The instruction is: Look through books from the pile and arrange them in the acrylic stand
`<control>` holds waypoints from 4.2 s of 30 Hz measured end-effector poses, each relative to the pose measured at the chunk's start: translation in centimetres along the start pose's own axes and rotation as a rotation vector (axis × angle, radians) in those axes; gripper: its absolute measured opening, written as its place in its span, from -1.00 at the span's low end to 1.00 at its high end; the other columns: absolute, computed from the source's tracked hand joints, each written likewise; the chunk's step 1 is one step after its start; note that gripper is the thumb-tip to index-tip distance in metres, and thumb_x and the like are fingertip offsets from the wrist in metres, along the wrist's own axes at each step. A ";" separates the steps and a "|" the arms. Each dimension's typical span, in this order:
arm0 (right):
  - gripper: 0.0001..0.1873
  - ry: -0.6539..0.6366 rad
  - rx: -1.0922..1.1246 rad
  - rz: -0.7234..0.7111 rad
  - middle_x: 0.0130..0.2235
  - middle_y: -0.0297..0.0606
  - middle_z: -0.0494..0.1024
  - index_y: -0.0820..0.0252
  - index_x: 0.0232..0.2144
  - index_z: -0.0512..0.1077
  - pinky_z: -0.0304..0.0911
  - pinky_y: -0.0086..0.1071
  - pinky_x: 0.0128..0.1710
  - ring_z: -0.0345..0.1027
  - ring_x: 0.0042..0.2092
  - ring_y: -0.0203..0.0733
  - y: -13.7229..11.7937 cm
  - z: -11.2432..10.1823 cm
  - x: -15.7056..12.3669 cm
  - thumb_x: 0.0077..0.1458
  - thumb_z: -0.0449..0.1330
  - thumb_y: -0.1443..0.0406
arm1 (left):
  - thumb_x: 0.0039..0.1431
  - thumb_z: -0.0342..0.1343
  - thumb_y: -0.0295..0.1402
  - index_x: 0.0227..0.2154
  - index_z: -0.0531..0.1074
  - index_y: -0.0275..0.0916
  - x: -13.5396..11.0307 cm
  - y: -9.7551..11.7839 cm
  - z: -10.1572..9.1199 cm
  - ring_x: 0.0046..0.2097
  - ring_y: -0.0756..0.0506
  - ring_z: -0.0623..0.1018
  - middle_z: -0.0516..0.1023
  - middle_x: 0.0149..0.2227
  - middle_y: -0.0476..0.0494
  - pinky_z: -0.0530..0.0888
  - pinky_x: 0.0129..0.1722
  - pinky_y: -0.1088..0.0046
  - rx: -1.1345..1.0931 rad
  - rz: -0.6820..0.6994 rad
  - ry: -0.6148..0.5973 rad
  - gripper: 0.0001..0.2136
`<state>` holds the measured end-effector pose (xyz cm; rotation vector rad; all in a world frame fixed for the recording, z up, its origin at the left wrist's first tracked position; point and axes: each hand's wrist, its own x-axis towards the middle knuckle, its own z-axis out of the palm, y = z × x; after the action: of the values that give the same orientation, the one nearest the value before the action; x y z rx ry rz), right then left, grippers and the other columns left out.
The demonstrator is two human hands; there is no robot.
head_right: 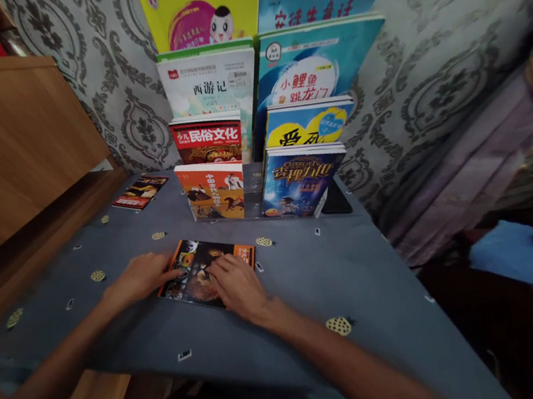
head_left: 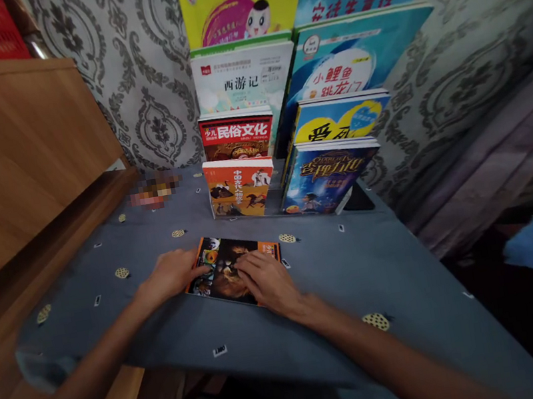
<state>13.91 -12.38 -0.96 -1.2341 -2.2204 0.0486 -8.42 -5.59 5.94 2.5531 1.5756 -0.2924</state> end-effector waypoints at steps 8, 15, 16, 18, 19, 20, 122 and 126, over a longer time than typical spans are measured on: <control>-0.63 -0.100 -0.061 -0.003 0.22 0.06 0.41 0.26 0.11 0.40 0.23 0.06 0.24 0.26 0.26 0.07 -0.1 0.6 -0.1 0.29 0.08 0.30 | 0.27 -0.05 -0.50 0.24 0.14 -0.28 1.9 3.5 3.3 0.30 -0.18 0.34 0.37 0.25 -0.34 0.30 0.24 0.20 -0.117 0.489 0.287 -0.52; -0.51 -0.169 -0.092 0.108 0.30 0.17 0.28 0.38 0.19 0.32 0.09 0.13 0.31 0.11 0.35 0.15 -0.2 0.5 -0.2 0.28 0.08 0.26 | 0.14 -0.05 -0.60 0.34 -0.05 -0.34 2.9 3.6 5.0 0.39 -0.18 0.22 0.23 0.34 -0.46 0.22 0.30 0.12 -0.069 0.496 0.253 -0.32; -0.50 -0.176 -0.097 0.128 0.30 0.17 0.29 0.38 0.20 0.33 0.08 0.13 0.31 0.10 0.36 0.16 -0.2 0.4 -0.2 0.28 0.08 0.25 | 0.15 -0.06 -0.59 0.34 -0.04 -0.34 2.8 3.5 4.9 0.38 -0.19 0.23 0.25 0.33 -0.46 0.23 0.29 0.11 -0.051 0.485 0.263 -0.33; -0.50 -0.182 -0.106 0.155 0.30 0.14 0.30 0.36 0.20 0.34 0.06 0.12 0.33 0.09 0.36 0.17 -0.3 0.4 -0.2 0.29 0.08 0.22 | 0.23 -0.10 -0.56 0.33 0.02 -0.34 2.7 3.2 4.7 0.36 -0.20 0.28 0.31 0.30 -0.46 0.27 0.25 0.10 -0.020 0.434 0.295 -0.41; -0.50 -0.183 -0.111 0.162 0.30 0.12 0.30 0.34 0.20 0.34 0.04 0.10 0.34 0.08 0.37 0.16 -0.4 0.4 -0.3 0.30 0.07 0.20 | 0.28 -0.12 -0.52 0.31 0.06 -0.35 2.7 3.1 4.7 0.34 -0.22 0.30 0.34 0.28 -0.45 0.29 0.24 0.09 -0.006 0.397 0.312 -0.47; -0.49 -0.185 -0.117 0.168 0.30 0.11 0.30 0.33 0.20 0.34 0.03 0.08 0.34 0.07 0.37 0.15 -0.4 0.3 -0.3 0.30 0.06 0.18 | 0.33 -0.13 -0.46 0.29 0.10 -0.36 2.6 3.0 4.7 0.33 -0.23 0.32 0.36 0.26 -0.46 0.32 0.22 0.08 0.007 0.354 0.328 -0.52; -0.47 0.090 0.113 0.375 0.02 -0.11 0.60 0.20 0.28 0.18 0.23 0.03 0.11 0.36 0.07 0.09 8.3 -2.5 -2.6 0.27 -0.06 0.33 | 0.20 -0.05 -0.58 0.22 0.31 -0.27 2.9 9.8 4.3 0.36 -0.16 0.27 0.36 0.29 -0.25 0.16 0.33 0.10 -0.014 0.808 0.227 -0.49; -0.49 0.077 0.120 0.382 0.03 -0.10 0.59 0.22 0.25 0.21 0.23 0.02 0.10 0.35 0.08 0.10 8.2 -2.5 -2.6 0.28 -0.06 0.32 | 0.23 -0.04 -0.57 0.26 0.27 -0.21 0.6 10.0 4.2 0.38 -0.17 0.22 0.33 0.31 -0.23 0.18 0.31 0.09 0.012 0.829 0.177 -0.48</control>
<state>22.49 -10.33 -2.66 -1.5456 -1.8610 0.2749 0.39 -10.45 1.77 3.0171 0.4283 0.0216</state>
